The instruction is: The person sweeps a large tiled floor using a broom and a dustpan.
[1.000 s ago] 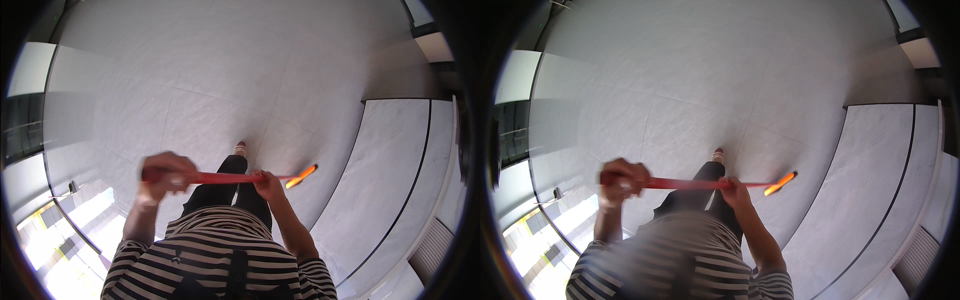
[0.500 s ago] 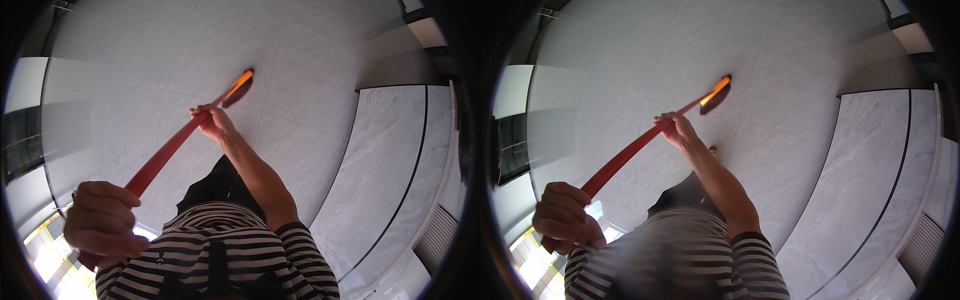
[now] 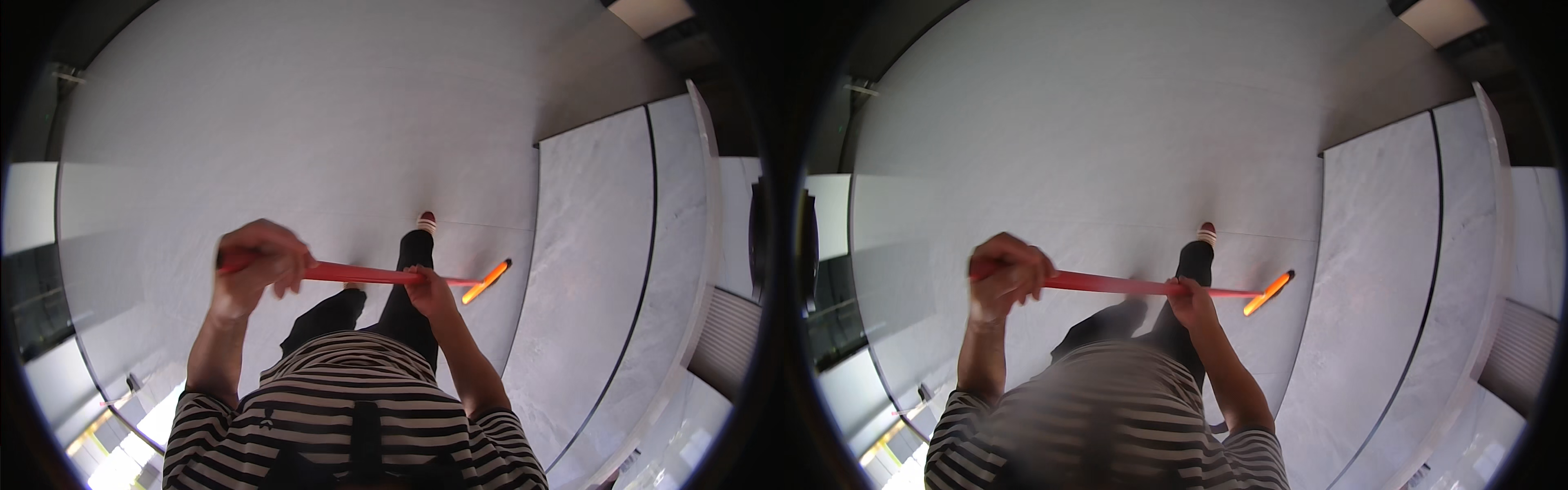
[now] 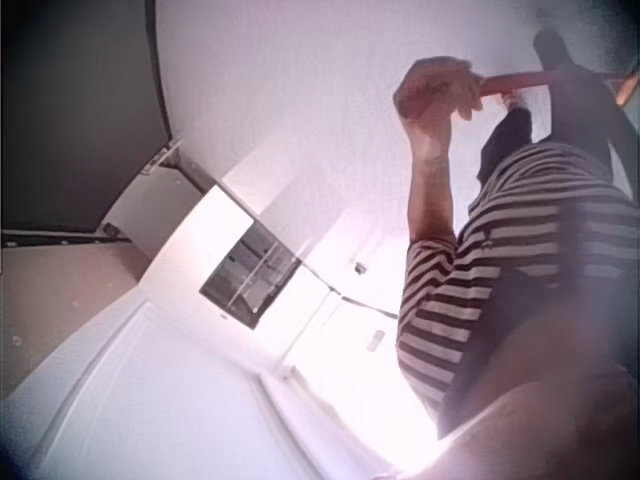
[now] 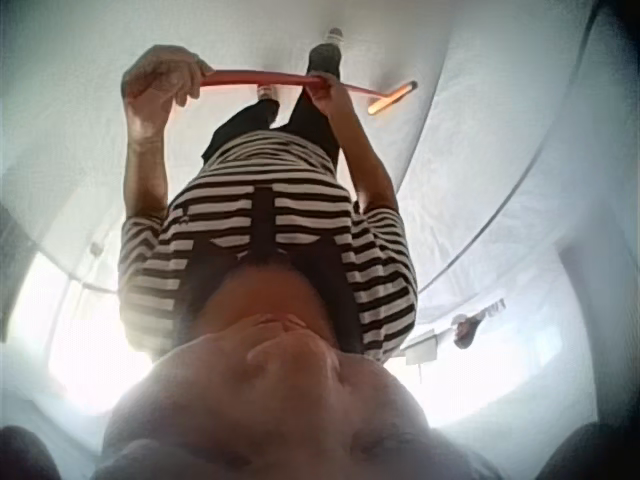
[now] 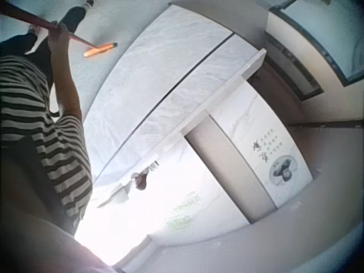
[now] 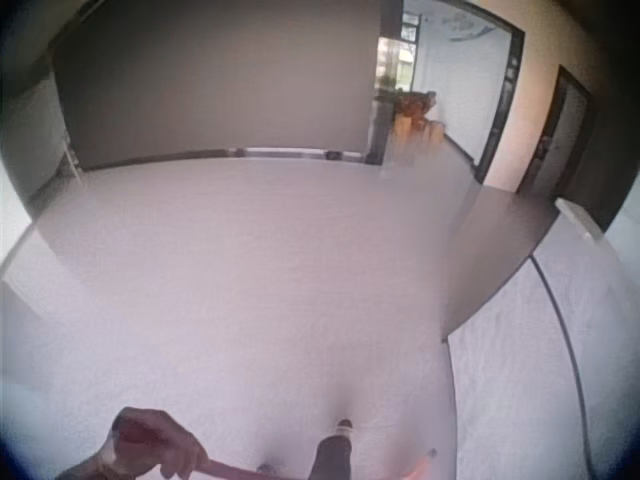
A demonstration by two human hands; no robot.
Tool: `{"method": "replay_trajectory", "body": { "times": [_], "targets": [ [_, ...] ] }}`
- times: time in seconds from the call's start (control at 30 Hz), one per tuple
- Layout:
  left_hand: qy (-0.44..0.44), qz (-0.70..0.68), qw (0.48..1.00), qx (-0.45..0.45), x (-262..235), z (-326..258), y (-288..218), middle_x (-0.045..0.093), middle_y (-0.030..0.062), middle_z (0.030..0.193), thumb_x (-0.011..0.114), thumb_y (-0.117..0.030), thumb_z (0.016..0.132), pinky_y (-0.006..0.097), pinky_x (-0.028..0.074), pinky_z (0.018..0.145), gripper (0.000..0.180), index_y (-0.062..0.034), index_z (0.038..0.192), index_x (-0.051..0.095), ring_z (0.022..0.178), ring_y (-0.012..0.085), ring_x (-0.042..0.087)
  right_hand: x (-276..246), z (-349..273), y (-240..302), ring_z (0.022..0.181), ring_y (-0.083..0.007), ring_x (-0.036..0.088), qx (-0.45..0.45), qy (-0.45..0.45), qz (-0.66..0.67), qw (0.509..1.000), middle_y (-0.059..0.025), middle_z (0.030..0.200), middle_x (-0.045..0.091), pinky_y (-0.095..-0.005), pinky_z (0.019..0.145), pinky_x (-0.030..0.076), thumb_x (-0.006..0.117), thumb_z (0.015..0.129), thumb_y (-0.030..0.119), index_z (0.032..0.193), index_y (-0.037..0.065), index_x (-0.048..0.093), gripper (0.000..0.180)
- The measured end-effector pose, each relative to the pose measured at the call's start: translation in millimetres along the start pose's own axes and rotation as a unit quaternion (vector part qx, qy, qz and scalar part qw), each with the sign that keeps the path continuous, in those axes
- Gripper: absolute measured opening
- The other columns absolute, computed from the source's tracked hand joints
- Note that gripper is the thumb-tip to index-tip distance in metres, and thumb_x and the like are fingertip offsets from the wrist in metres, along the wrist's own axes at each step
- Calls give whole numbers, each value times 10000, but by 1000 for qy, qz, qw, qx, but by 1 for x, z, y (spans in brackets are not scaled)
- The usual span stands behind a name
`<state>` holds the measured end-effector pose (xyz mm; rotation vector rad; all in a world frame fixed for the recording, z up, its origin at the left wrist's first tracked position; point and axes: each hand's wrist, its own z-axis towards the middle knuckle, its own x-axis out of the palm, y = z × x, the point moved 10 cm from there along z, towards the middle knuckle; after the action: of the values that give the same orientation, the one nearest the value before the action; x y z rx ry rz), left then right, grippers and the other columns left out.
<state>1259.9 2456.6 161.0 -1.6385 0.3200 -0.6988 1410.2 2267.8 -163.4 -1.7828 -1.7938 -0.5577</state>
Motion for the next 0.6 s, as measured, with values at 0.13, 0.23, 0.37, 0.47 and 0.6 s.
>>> {"method": "replay_trajectory", "body": {
  "times": [0.13, 0.23, 0.37, 0.47, 0.6],
  "targets": [
    [51, -51, 977, -202, 81, 89, 144, 550, 66, 610, 520, -32, 791, 342, 454, 726, 165, 11, 940, 575, 620, 165, 560, -123, 7, 102, 720, -243, 582, -52, -198, 68, 976, -124, 746, 570, -343, 670, 521, 504, 785, -8, 771, -33, 515, 30],
    [131, -95, 949, -271, 170, 153, 211, 567, 63, 683, 542, -58, 828, 284, 457, 685, 142, 5, 949, 580, 689, 149, 569, -187, 20, 184, 679, -224, 575, -63, -195, 122, 971, -99, 709, 559, -327, 639, 516, 514, 773, 17, 751, -23, 514, 46],
    [170, -51, 946, -271, 246, 250, 229, 577, 51, 692, 552, -72, 817, 255, 447, 619, 157, 1, 951, 587, 639, 118, 559, -165, 41, 287, 692, -224, 587, -145, -256, 142, 945, -103, 727, 578, -335, 675, 525, 506, 784, 13, 777, -24, 526, 42],
    [121, -22, 958, -257, 243, 319, 200, 562, 59, 643, 533, -43, 793, 270, 460, 662, 165, 25, 938, 574, 633, 148, 572, -93, 85, 338, 709, -228, 595, -146, -162, 136, 966, -108, 747, 592, -338, 696, 527, 495, 792, -2, 783, -30, 534, 49],
    [39, 32, 991, -125, 188, 377, 143, 556, 58, 612, 480, -34, 800, 245, 433, 585, 177, 29, 940, 568, 568, 117, 517, 38, 147, 380, 717, -234, 594, -121, -81, 15, 989, -130, 755, 589, -337, 682, 530, 484, 806, -1, 788, -44, 531, 66]
  ]
}}
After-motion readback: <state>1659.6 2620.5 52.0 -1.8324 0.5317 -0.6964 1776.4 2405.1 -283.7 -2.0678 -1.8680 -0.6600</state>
